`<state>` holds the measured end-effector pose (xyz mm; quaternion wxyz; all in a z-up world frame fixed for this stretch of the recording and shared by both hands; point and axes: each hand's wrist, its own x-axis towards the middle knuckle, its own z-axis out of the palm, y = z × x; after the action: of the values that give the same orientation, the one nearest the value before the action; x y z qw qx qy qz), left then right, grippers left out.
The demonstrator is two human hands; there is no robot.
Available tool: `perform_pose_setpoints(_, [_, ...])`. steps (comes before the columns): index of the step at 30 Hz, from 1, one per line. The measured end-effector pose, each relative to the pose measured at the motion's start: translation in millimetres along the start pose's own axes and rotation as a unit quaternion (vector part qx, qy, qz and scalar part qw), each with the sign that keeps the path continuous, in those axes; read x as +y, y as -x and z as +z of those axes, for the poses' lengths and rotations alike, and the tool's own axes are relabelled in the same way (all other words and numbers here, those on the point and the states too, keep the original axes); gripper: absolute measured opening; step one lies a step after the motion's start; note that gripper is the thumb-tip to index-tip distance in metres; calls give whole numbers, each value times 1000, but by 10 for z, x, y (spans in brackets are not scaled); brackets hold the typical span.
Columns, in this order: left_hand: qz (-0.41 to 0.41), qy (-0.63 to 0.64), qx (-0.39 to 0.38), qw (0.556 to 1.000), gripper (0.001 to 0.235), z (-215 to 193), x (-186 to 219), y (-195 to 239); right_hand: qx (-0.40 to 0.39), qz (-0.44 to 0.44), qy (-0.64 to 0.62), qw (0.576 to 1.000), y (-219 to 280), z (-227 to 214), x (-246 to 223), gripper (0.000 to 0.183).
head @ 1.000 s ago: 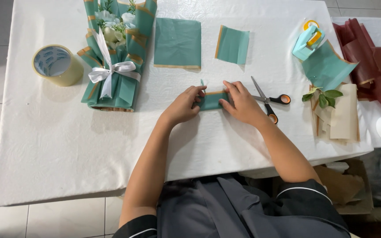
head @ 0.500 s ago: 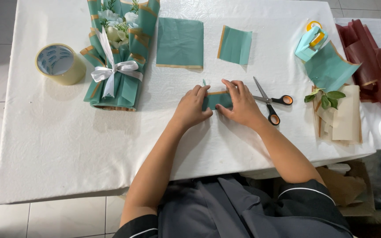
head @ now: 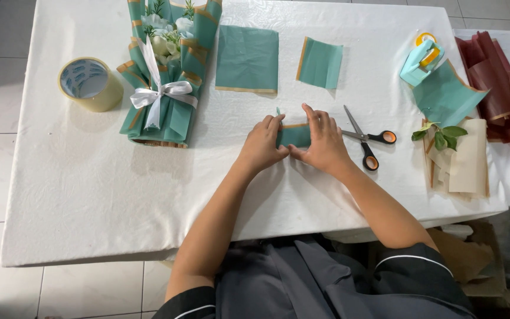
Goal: Cutting and folding small pieces of decorative wrapping paper to finalize a flower bouquet.
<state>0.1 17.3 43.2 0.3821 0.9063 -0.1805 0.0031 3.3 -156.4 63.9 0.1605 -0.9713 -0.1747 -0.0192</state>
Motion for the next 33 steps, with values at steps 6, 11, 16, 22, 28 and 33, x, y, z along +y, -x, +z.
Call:
perform_pose_setpoints(6, [-4, 84, -41, 996, 66, -30, -120, -29, -32, 21, -18, 999, -28, 24, 70, 88])
perform_pose_setpoints(11, [-10, 100, -72, 992, 70, -38, -170, -43, -42, 22, -19, 999, -40, 27, 109, 82])
perform_pose_setpoints(16, [-6, 116, -95, 989, 76, -90, -142, -35, -45, 18, -71, 996, -61, 35, 217, 77])
perform_pose_setpoints(22, [-19, 116, -115, 986, 85, -239, 7, 21, -65, -2, -105, 992, -47, -59, 202, 68])
perform_pose_setpoints(28, [-10, 99, -109, 989, 76, -300, 65, 31, 49, -19, -150, 987, -61, 53, 409, 52])
perform_pose_setpoints(33, [-8, 153, -100, 983, 62, -322, 61, 31, 120, -85, -163, 976, -62, 56, 417, 46])
